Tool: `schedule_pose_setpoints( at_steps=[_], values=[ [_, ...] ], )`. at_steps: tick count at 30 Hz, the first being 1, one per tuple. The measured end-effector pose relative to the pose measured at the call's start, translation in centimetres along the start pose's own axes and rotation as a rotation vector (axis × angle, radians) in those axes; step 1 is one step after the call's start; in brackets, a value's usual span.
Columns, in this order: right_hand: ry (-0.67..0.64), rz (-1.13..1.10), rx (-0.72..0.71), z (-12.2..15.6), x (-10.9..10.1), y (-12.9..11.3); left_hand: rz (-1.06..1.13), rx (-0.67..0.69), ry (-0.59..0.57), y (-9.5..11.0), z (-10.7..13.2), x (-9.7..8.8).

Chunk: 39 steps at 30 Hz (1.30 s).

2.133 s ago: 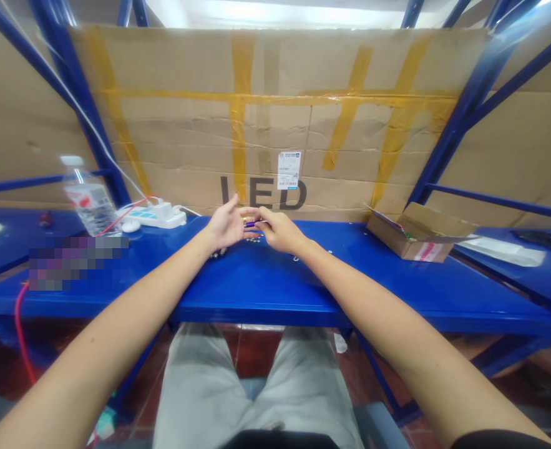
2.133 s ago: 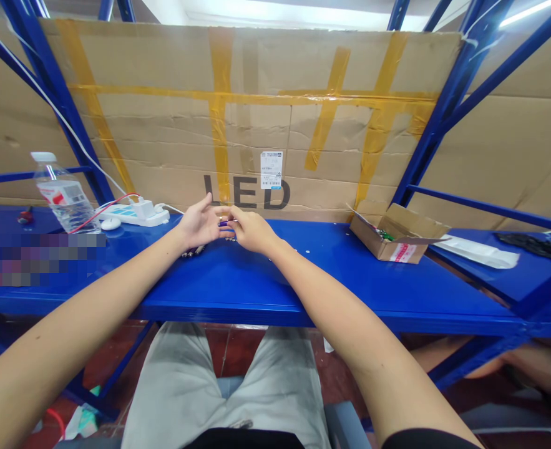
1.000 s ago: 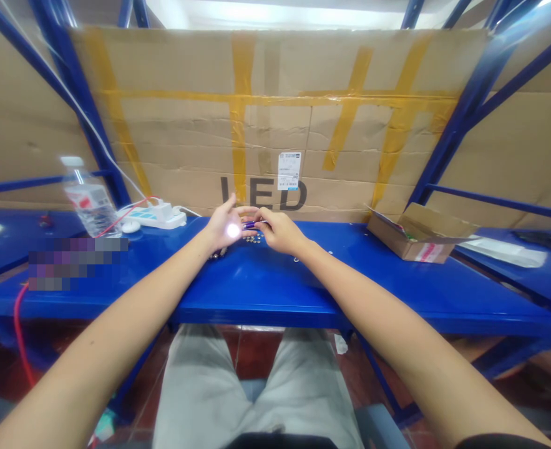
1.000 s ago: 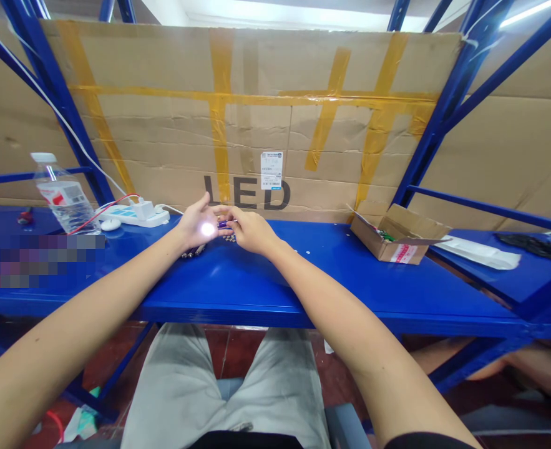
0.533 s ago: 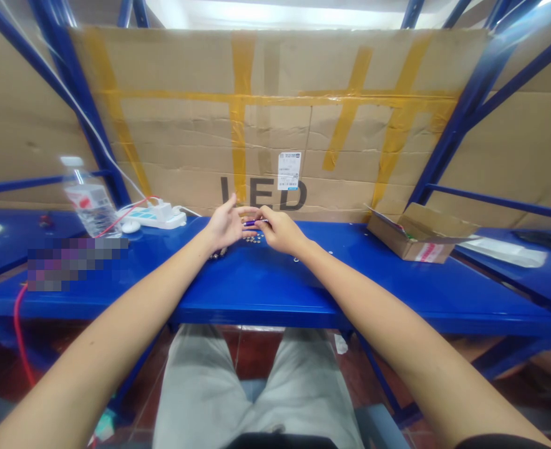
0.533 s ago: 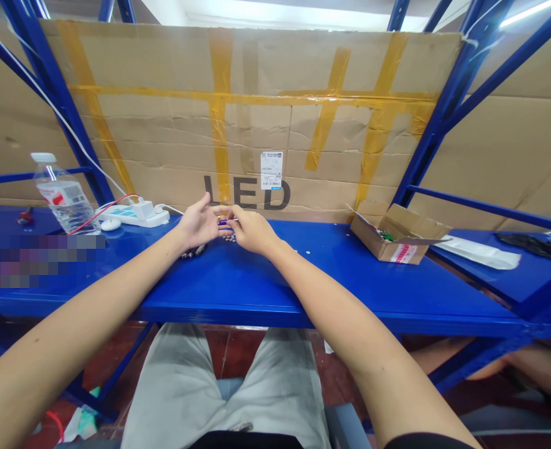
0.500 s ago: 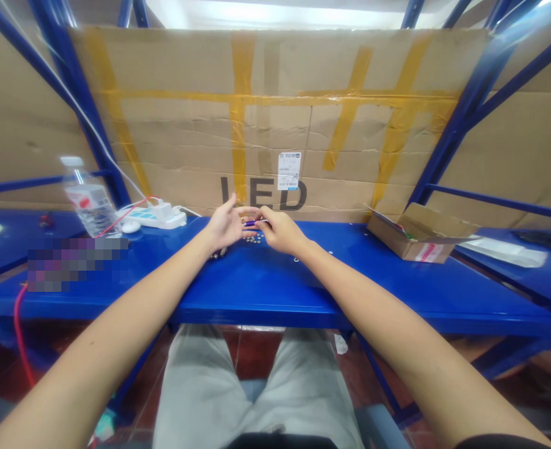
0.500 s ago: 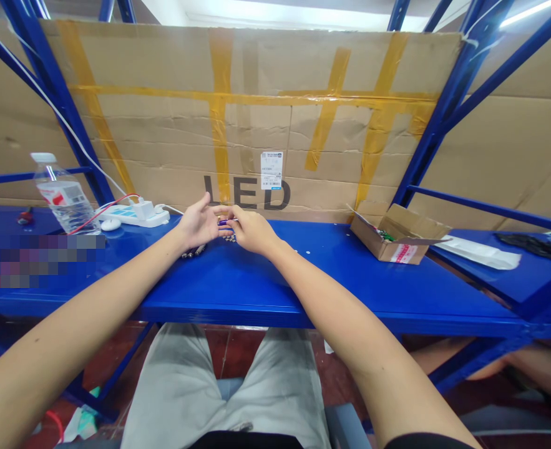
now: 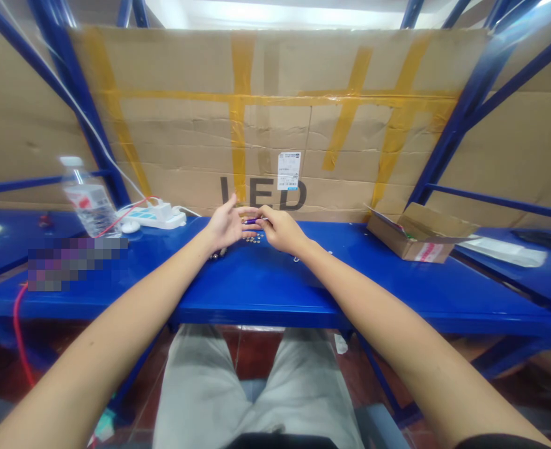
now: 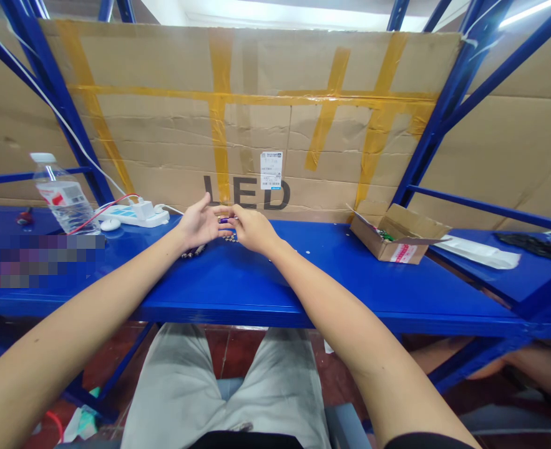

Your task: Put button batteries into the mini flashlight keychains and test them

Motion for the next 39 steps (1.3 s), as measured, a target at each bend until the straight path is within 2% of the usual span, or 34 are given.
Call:
schedule_pose_setpoints(
  at_steps=[8,20,31,35,39],
  values=[
    [-0.022,-0.052,-0.054,0.1,-0.1,-0.5,0.022,-0.007,0.011,0.0,0.0,0.0],
    [-0.024,-0.038,-0.003,0.1,-0.2,-0.6,-0.029,0.007,0.001,0.1,0.0,0.0],
    [-0.032,-0.047,-0.018,0.1,-0.3,-0.7,-0.05,0.015,-0.005,0.0,0.0,0.0],
    [-0.017,-0.023,0.017,0.0,-0.3,-0.3,-0.055,0.02,0.014,0.2,0.0,0.1],
    [-0.015,-0.035,0.074,-0.3,-0.1,0.8,-0.151,0.098,0.072,0.6,0.1,0.0]
  ],
)
Point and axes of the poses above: each hand's wrist, its own z-axis away from the middle knuckle, its own x-axis out of the palm, y = z × x, the point moved 6 cm from there along -z, towards the middle knuckle, and after that the axes turned 15 degrees about x, right-handed, at the moved point
